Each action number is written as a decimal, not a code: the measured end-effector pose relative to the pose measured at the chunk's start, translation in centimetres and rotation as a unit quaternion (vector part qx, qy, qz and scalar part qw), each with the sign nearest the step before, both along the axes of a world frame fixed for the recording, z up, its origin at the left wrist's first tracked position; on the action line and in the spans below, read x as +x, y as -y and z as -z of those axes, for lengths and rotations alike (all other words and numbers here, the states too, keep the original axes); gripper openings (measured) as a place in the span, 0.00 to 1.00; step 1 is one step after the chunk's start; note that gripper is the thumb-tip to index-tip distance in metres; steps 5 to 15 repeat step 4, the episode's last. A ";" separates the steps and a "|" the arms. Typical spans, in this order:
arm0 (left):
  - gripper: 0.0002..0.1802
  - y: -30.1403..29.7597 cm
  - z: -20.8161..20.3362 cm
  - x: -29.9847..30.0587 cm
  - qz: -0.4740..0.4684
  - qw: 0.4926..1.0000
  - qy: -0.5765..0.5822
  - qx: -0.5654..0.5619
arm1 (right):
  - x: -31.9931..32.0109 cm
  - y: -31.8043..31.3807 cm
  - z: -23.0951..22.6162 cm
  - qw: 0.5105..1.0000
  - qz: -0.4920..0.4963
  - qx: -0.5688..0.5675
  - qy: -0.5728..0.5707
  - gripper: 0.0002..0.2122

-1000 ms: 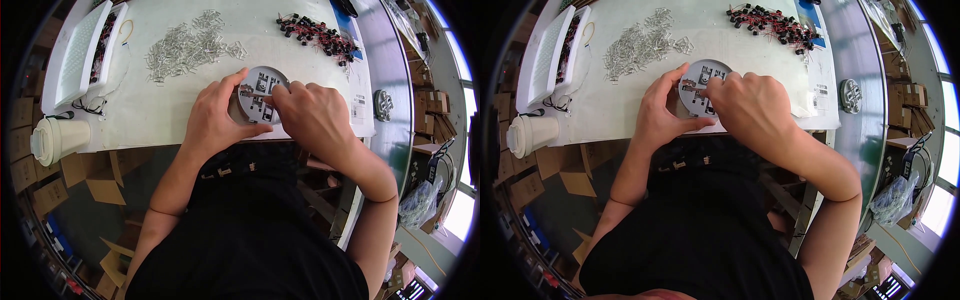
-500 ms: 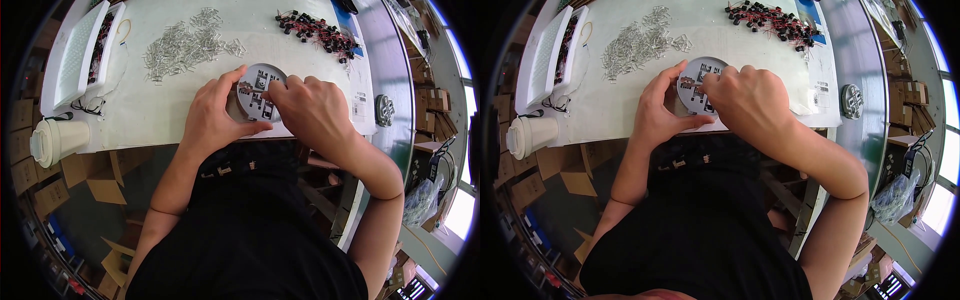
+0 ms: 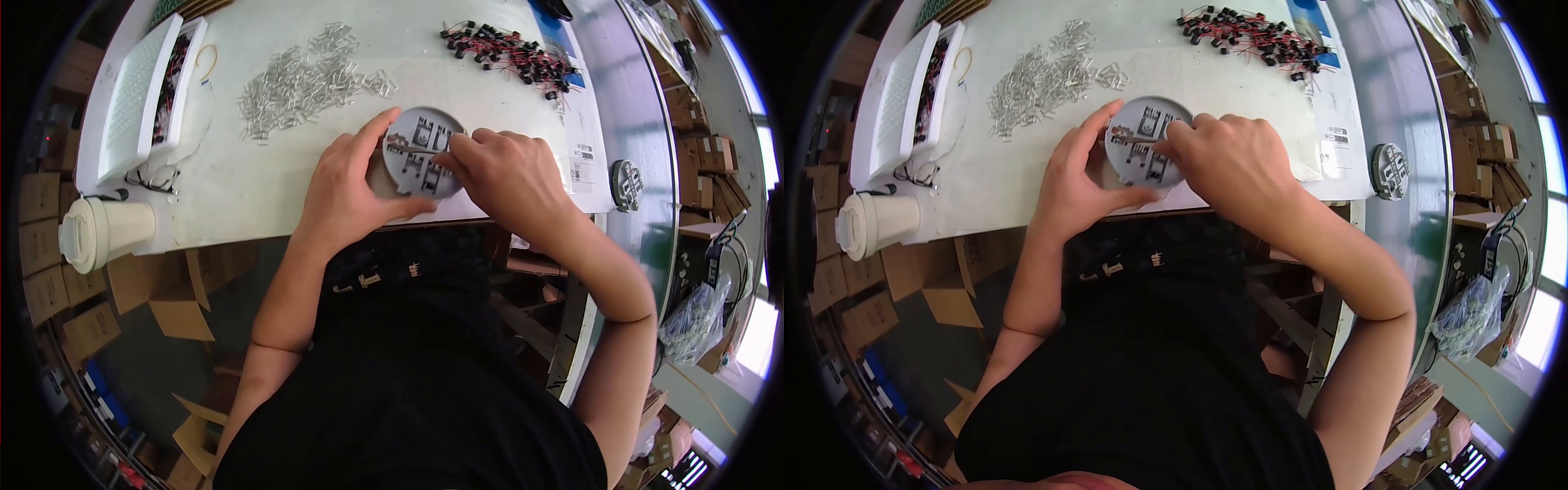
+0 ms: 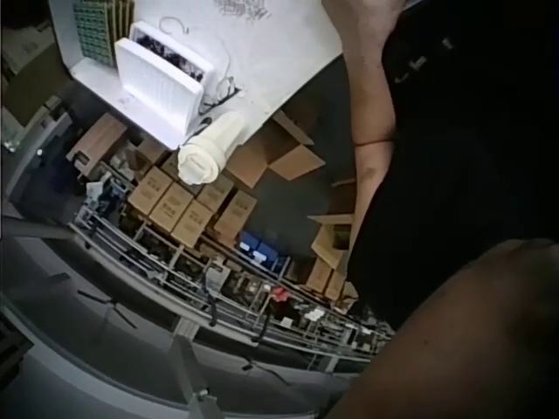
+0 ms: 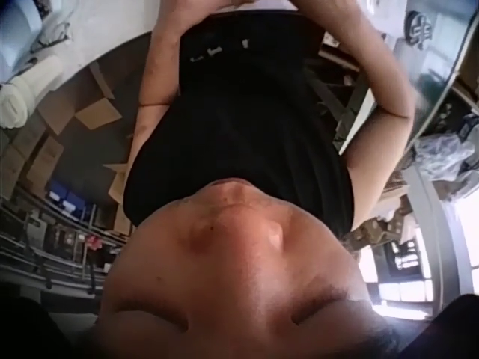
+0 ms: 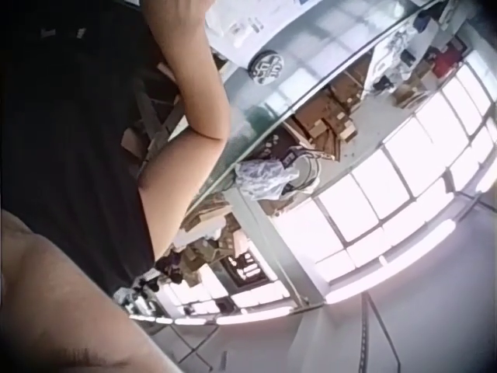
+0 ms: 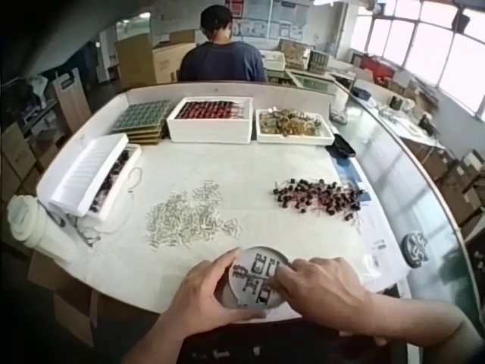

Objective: The worker is using tweezers to meticulously place small electronic components into a circular assembly fixture at a manufacturing station.

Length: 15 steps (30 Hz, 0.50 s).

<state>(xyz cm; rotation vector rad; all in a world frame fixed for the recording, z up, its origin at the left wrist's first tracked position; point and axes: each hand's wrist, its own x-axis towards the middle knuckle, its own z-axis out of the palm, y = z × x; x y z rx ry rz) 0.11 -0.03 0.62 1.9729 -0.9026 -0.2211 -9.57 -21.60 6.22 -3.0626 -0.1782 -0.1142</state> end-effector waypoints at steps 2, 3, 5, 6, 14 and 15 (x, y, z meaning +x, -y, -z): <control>0.60 -1.2 0.3 0.6 0.037 0.998 -0.050 -0.019 | -1.0 0.1 0.4 0.997 0.005 0.067 0.026 0.12; 0.61 -2.0 0.7 1.2 0.064 0.991 -0.109 -0.034 | -1.5 -0.1 0.8 0.990 -0.003 0.135 0.045 0.16; 0.62 -2.5 0.8 1.8 0.094 0.988 -0.123 0.018 | -2.1 -0.6 1.2 0.977 -0.011 0.201 0.066 0.20; 0.62 -2.5 0.8 1.8 0.094 0.988 -0.123 0.018 | -2.1 -0.6 1.2 0.977 -0.011 0.201 0.066 0.20; 0.62 -2.5 0.8 1.8 0.094 0.988 -0.123 0.018 | -2.1 -0.6 1.2 0.977 -0.011 0.201 0.066 0.20; 0.62 -2.5 0.8 1.8 0.094 0.988 -0.123 0.018 | -2.1 -0.6 1.2 0.977 -0.011 0.201 0.066 0.20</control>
